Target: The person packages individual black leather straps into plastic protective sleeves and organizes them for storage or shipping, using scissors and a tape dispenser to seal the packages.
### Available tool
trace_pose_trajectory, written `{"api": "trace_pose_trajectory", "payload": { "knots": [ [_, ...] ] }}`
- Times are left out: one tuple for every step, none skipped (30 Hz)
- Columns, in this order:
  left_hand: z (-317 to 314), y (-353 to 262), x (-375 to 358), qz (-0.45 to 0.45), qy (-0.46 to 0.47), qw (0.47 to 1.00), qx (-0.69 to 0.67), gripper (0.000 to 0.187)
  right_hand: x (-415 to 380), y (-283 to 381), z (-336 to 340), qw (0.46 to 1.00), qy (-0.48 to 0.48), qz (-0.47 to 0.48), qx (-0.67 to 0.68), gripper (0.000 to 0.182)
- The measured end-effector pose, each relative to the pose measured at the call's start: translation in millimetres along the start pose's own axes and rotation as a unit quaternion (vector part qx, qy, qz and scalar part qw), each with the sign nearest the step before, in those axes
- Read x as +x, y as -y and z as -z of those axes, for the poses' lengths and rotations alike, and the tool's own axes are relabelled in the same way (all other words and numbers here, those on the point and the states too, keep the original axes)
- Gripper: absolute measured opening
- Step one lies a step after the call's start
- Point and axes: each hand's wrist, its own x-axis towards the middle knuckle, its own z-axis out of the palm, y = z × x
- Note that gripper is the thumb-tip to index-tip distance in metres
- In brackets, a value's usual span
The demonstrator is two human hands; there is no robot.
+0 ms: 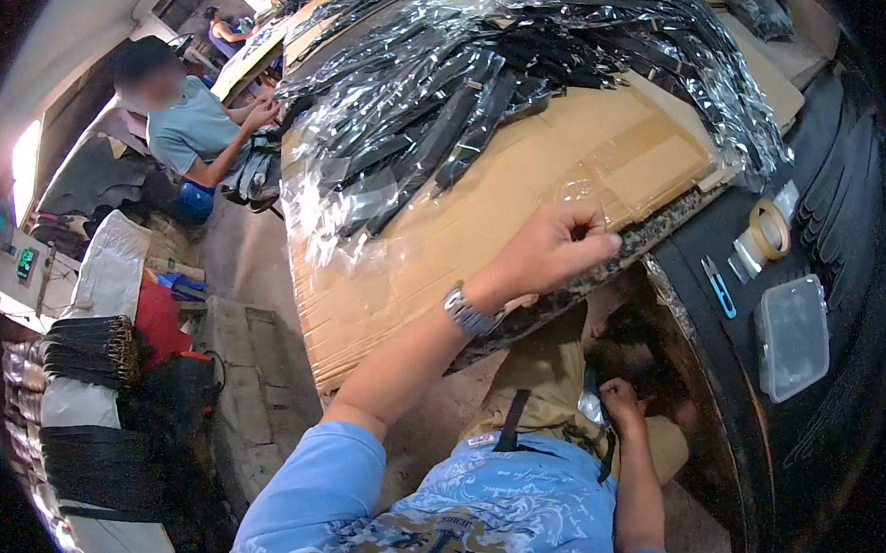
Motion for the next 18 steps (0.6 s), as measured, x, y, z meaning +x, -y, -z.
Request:
{"api": "trace_pose_trajectory", "payload": {
  "knots": [
    [4.2,9.0,6.4,0.025,-0.004,1.0,-0.013,0.034,-2.2,2.1,2.3,1.0,0.009,-0.005,0.007,0.017],
    [9.4,18.0,11.9,0.039,-0.018,0.999,-0.005,0.034,-4.9,3.7,4.7,1.0,0.018,-0.012,0.015,0.017],
    [15.2,21.6,17.1,0.053,-0.032,0.998,0.004,0.033,-8.3,6.7,5.3,1.0,0.003,-0.018,-0.014,0.017],
    [21.4,26.9,23.1,0.067,-0.046,0.997,0.012,0.033,-10.5,9.3,7.9,1.0,0.006,-0.022,-0.008,0.018],
    [28.7,39.3,29.6,0.087,-0.06,0.994,0.022,0.03,-12.4,12.1,10.3,1.0,0.009,-0.027,-0.003,0.019],
    [34.7,48.6,34.2,0.095,-0.065,0.993,-0.001,0.026,-13.5,15.9,10.4,0.999,0.011,-0.032,0.002,0.019],
    [40.6,56.0,38.9,0.102,-0.071,0.992,-0.024,0.022,-13.3,13.5,8.1,0.999,-0.007,-0.021,0.025,0.02],
    [45.6,63.7,43.5,0.109,-0.077,0.99,-0.047,0.019,-12.0,11.4,7.9,0.999,-0.02,-0.025,0.027,0.02],
    [47.8,72.4,45.4,0.097,-0.076,0.989,-0.079,0.014,-10.3,10.1,7.3,0.999,-0.033,-0.029,0.029,0.021],
    [47.7,80.0,44.0,0.086,-0.075,0.987,-0.11,0.01,-4.5,-0.6,4.2,0.998,-0.045,-0.034,0.032,0.021],
    [47.8,87.3,43.3,0.075,-0.073,0.985,-0.141,0.007,0.6,-10.3,-1.9,0.995,-0.089,0.04,0.033,0.012],
    [47.5,90.9,42.5,0.077,-0.069,0.979,-0.178,0.004,2.2,-19.1,-4.3,0.989,-0.116,0.088,-0.009,0.013],
    [46.3,93.5,40.4,0.079,-0.066,0.971,-0.215,0.003,0.9,-23.1,-6.4,0.979,-0.142,0.135,-0.051,0.013],
    [47.3,96.0,38.1,0.081,-0.064,0.962,-0.252,0.005,3.3,-24.8,-8.7,0.965,-0.167,0.182,-0.094,0.014],
    [51.1,98.2,36.3,0.075,-0.047,0.969,-0.232,0.008,-5.8,-9.3,-7.2,0.963,-0.178,0.156,-0.132,0.014],
    [53.6,93.2,34.2,0.077,-0.053,0.958,-0.27,0.01,-10.4,0.2,-5.2,0.973,-0.15,0.126,-0.124,0.013],
    [54.8,83.1,32.2,0.079,-0.059,0.947,-0.307,0.012,-16.5,13.6,-3.0,0.981,-0.121,0.096,-0.114,0.012],
    [58.9,79.0,31.0,0.081,-0.063,0.934,-0.343,0.015,-22.5,29.7,0.5,0.988,-0.093,0.066,-0.104,0.011]
  ]
}}
